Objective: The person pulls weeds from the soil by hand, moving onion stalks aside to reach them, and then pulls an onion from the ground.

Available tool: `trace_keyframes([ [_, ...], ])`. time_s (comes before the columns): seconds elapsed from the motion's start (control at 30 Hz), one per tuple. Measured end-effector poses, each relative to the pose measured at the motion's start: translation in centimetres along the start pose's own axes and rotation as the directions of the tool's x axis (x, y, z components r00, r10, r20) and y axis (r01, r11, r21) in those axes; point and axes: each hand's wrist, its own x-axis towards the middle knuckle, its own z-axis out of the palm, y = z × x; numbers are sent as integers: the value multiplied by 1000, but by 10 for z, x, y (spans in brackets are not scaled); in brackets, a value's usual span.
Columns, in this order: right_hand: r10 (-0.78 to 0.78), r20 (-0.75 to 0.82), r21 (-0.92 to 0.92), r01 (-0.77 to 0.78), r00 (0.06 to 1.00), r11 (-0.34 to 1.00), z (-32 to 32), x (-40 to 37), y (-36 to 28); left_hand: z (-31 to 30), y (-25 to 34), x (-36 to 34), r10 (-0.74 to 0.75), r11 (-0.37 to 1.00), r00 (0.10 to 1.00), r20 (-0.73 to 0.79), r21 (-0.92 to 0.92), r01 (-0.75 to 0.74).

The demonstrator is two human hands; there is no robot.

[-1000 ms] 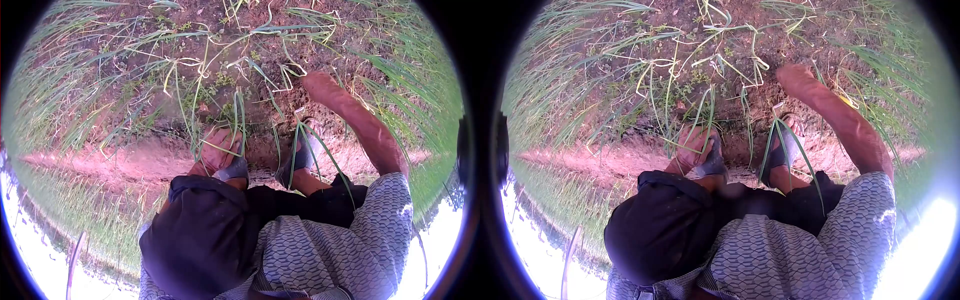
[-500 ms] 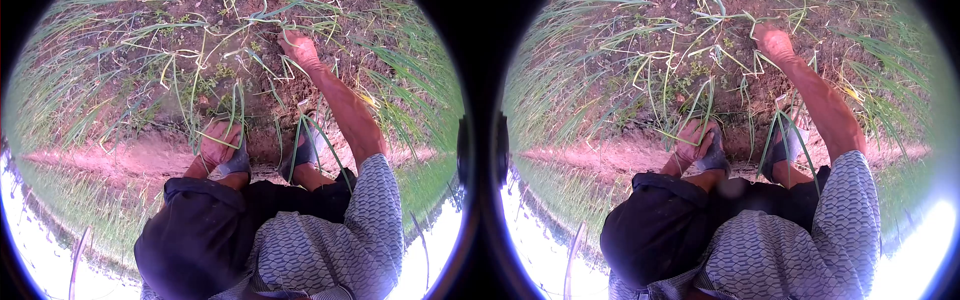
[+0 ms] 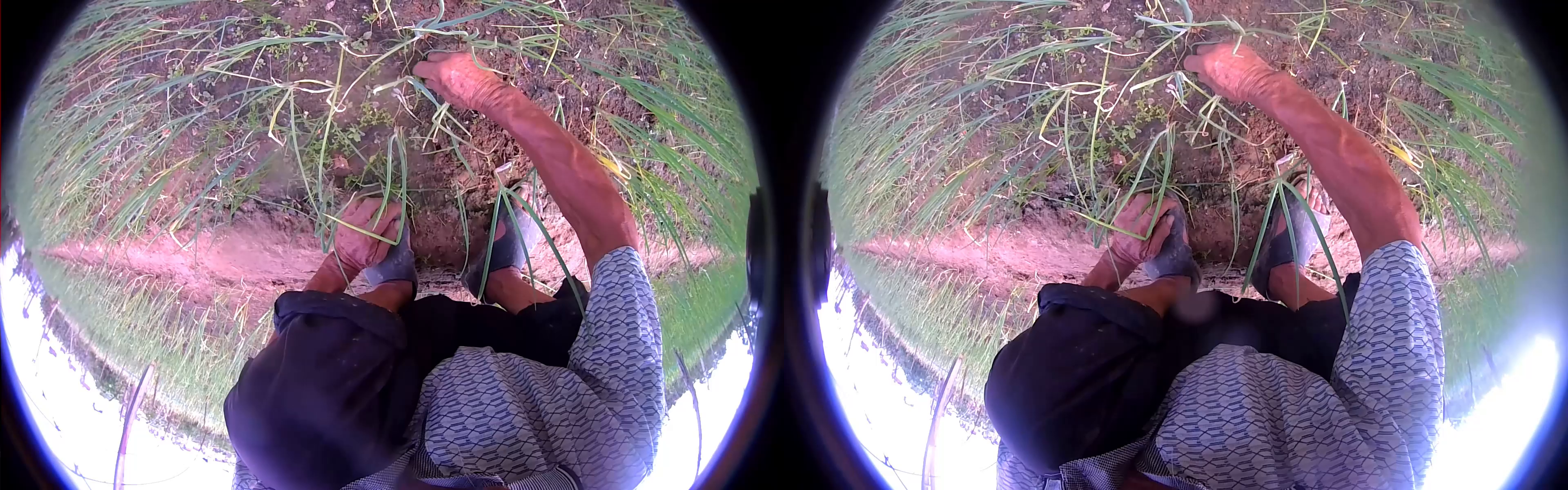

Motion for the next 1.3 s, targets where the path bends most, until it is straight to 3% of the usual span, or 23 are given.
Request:
trace_keyframes([
  [0.07, 74, 73, 67, -79, 995, 995, -5, 5, -10, 0, 0, -2, -6, 1000, 1000, 13, 8, 6],
  [0.17, 161, -107, 252, -129, 981, 959, 5, 9, -3, 0, -1, -4, -12, 999, 999, 32, 31, 11],
  [0.2, 255, -124, 420, -182, 959, 889, 1, 11, -7, 1, -1, -4, -13, 999, 1000, 28, 37, 12],
  [0.3, 432, -37, 469, -366, 901, 804, -14, 11, -17, 4, -3, -12, -63, 997, 996, 66, 58, 59],
  [0.33, 326, -256, 394, -210, 910, 895, 0, 10, -11, 4, -4, -11, -54, 997, 997, 57, 56, 51],
  [0.43, 370, -358, 417, -207, 858, 885, 4, 18, -25, 6, -8, -12, -40, 997, 998, 49, 67, 36],
  [0.47, 438, -206, 374, -344, 875, 862, 3, 23, -30, 7, -9, -14, -39, 997, 998, 53, 71, 35],
  [0.6, 343, -352, 281, -251, 871, 926, 16, 37, -27, 7, -10, -14, -39, 997, 998, 49, 62, 36],
  [0.67, 444, -217, 503, -290, 869, 814, 32, 51, -15, 6, -9, -14, -27, 997, 998, 63, 73, 23],
  [0.73, 325, -253, 208, -277, 911, 938, 15, 46, -15, 4, -7, -10, -13, 996, 997, 70, 92, 7],
  [0.83, 244, -314, 338, -132, 917, 932, -7, 28, -12, 0, -6, -9, -15, 995, 997, 71, 99, 8],
  [0.93, 265, -182, 495, -145, 947, 857, -4, 11, -5, 2, -7, -9, -32, 998, 997, 73, 52, 28],
  [1.0, 180, -174, 388, -101, 968, 916, 0, 1, 2, 3, -9, -10, -54, 997, 995, 85, 53, 50],
  [1.1, -65, -207, 224, 112, 976, 968, 14, 7, -2, 3, -7, -8, -46, 997, 996, 71, 64, 42],
  [1.13, -23, -126, 175, 45, 992, 983, 17, 7, -9, 2, -7, -8, -40, 998, 996, 73, 60, 36],
  [1.23, -43, -186, 62, 55, 982, 997, 14, 12, -15, 1, -7, -7, -9, 999, 998, 68, 53, 6],
  [1.27, 25, -73, 96, -18, 997, 995, 10, 15, -14, 0, -8, -6, 11, 999, 998, 65, 53, -15],
  [1.3, 92, -108, 210, -67, 990, 975, 6, 15, -11, -1, -8, -5, 31, 998, 998, 63, 52, -35],
])
